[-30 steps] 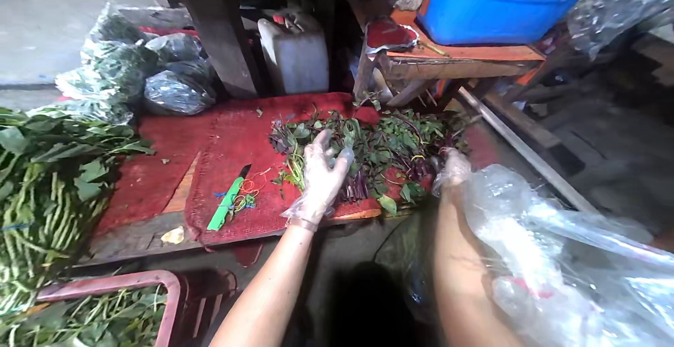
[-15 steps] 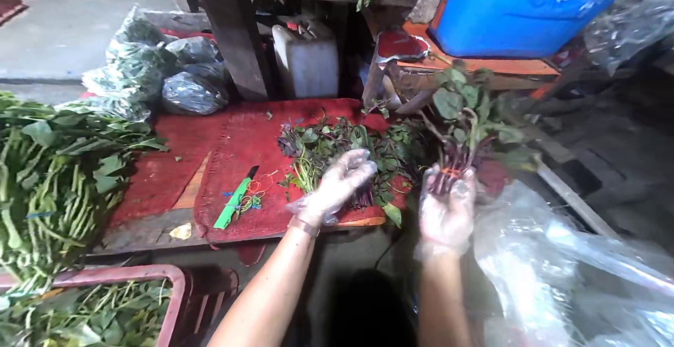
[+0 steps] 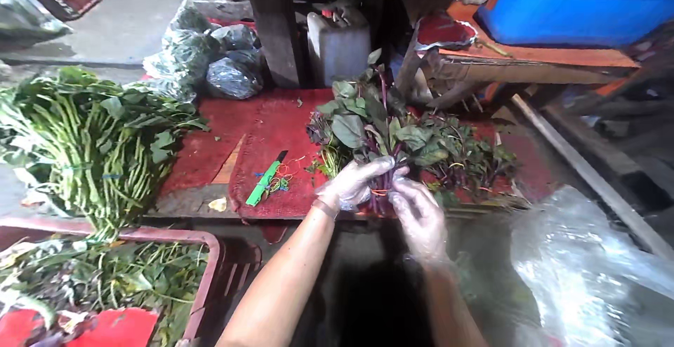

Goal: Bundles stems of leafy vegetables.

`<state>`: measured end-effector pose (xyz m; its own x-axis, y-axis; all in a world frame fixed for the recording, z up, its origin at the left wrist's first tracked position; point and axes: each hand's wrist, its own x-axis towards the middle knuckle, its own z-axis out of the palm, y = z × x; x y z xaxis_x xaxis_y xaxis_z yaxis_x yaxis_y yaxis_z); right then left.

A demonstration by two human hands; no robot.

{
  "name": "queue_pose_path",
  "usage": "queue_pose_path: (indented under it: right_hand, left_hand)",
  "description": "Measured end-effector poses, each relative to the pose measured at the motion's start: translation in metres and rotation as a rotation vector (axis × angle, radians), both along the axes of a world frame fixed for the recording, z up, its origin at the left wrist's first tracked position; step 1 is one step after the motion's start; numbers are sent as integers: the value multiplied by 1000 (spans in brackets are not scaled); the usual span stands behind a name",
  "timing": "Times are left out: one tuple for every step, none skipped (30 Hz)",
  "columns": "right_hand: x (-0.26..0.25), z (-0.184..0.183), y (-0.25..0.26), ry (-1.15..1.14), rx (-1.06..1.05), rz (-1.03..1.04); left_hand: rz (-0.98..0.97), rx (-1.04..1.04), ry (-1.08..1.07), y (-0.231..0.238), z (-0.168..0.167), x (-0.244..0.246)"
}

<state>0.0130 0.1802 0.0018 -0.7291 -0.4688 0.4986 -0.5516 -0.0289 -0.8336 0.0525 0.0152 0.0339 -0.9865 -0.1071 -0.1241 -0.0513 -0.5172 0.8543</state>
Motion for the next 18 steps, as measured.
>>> queue_pose_path:
  right_hand:
    - [-1,2,1,104,52,-13]
    - [-1,2,1,182,63,-13]
    - [-1,1,1,248,57,-10]
    - [-2,-2,0,304,41,-2]
    - [-2,-4,0,352,26,3]
    - [-3,-6,-1,395,13,4]
    - [-2,-7,-2,431,2,-1]
    - [-2,-8,-3,456,-6,-11]
    - [-2,-8,-4,477,-10,-29]
    - [-1,-9,-5,490,-14,-46]
    - [-2,-9,-7,500,-24,-53]
    - [-3,-10,-8,501,-40,-46]
    - [-5,-11,-8,485,-66,-24]
    - [-6,-10,-8,446,-91,6]
    - [-6,-9,-6,395,-109,22]
    - [-6,-6,-4,347,-121,12]
    - [-8,-4,-2,312,-129,-17]
    - [-10,-2,1,292,-127,-63]
  left_hand:
    - [5,35,6,-1,-2,1]
    - [20,59,-4,-1,-2,3]
    - [42,82,-17,0,-2,5]
    - [58,109,-17,0,-2,6]
    - [65,137,-2,0,-3,7]
    - [67,156,22,0,-3,8]
    - [67,165,44,0,-3,8]
    - [71,173,58,1,-3,9]
    - [78,181,68,2,-2,9]
    - [82,184,71,2,-2,9]
    - [82,186,70,2,-2,9]
    - [77,182,68,1,-3,9]
    - [61,177,69,-1,-3,9]
    - [35,183,74,-2,-5,8]
    - [9,201,79,-4,-8,8]
    - [-13,236,90,-6,-10,6]
    - [-22,276,104,-7,-10,5]
    - [-20,312,120,-8,-10,5]
